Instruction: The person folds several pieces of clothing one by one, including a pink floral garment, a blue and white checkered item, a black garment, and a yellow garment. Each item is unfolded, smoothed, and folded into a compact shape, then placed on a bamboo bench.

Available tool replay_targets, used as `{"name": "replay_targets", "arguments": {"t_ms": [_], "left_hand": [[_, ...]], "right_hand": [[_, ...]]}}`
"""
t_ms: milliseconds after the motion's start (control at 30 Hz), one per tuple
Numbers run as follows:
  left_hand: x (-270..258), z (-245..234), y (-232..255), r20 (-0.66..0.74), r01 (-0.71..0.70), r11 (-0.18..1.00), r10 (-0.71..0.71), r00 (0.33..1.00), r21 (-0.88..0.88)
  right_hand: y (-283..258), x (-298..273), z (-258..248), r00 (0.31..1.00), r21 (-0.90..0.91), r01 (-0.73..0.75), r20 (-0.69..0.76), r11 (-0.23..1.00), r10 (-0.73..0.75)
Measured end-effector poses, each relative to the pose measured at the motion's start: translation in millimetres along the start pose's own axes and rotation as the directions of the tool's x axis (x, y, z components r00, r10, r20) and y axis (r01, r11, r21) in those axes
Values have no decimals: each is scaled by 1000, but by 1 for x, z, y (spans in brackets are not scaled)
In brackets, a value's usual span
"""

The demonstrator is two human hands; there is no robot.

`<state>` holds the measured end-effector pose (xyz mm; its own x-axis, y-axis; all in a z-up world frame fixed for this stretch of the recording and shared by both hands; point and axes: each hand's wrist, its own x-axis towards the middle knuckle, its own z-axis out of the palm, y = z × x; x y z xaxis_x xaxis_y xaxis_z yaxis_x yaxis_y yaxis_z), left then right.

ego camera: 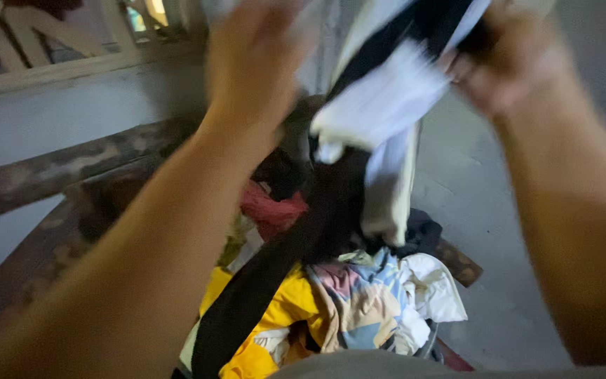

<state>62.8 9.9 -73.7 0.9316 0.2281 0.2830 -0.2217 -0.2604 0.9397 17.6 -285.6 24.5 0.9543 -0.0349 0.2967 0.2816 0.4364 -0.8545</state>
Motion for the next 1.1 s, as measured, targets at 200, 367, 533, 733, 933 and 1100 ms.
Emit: {"name": "replay_targets", "arguments": {"t_ms": [200, 367, 533, 733, 933, 1100], "left_hand": [[-70, -26, -167, 167, 79, 758, -243, 955, 647], [-161, -32, -274, 326, 35, 547, -547, 771, 836], [-82, -7, -223, 116, 71, 758, -191, 975, 648], [57, 28, -50, 75, -156, 777, 139, 987, 610], [73, -34, 7, -175, -71, 912, 154, 973, 405], [16, -82, -62, -332, 219, 893, -84, 939, 393]], "right_hand": [[63, -30, -78, 936, 131, -309, -133, 942, 326], [77, -65, -135, 868, 172, -329, -331, 928, 369], [66, -93, -131, 887, 198, -349, -244, 916, 391], [40, -94, -67, 957, 308, -235, -93, 922, 275], [14, -98, -45, 994, 494, -82, -17, 865, 104], [74, -175, -112, 764, -169, -602, -405, 781, 502]]}}
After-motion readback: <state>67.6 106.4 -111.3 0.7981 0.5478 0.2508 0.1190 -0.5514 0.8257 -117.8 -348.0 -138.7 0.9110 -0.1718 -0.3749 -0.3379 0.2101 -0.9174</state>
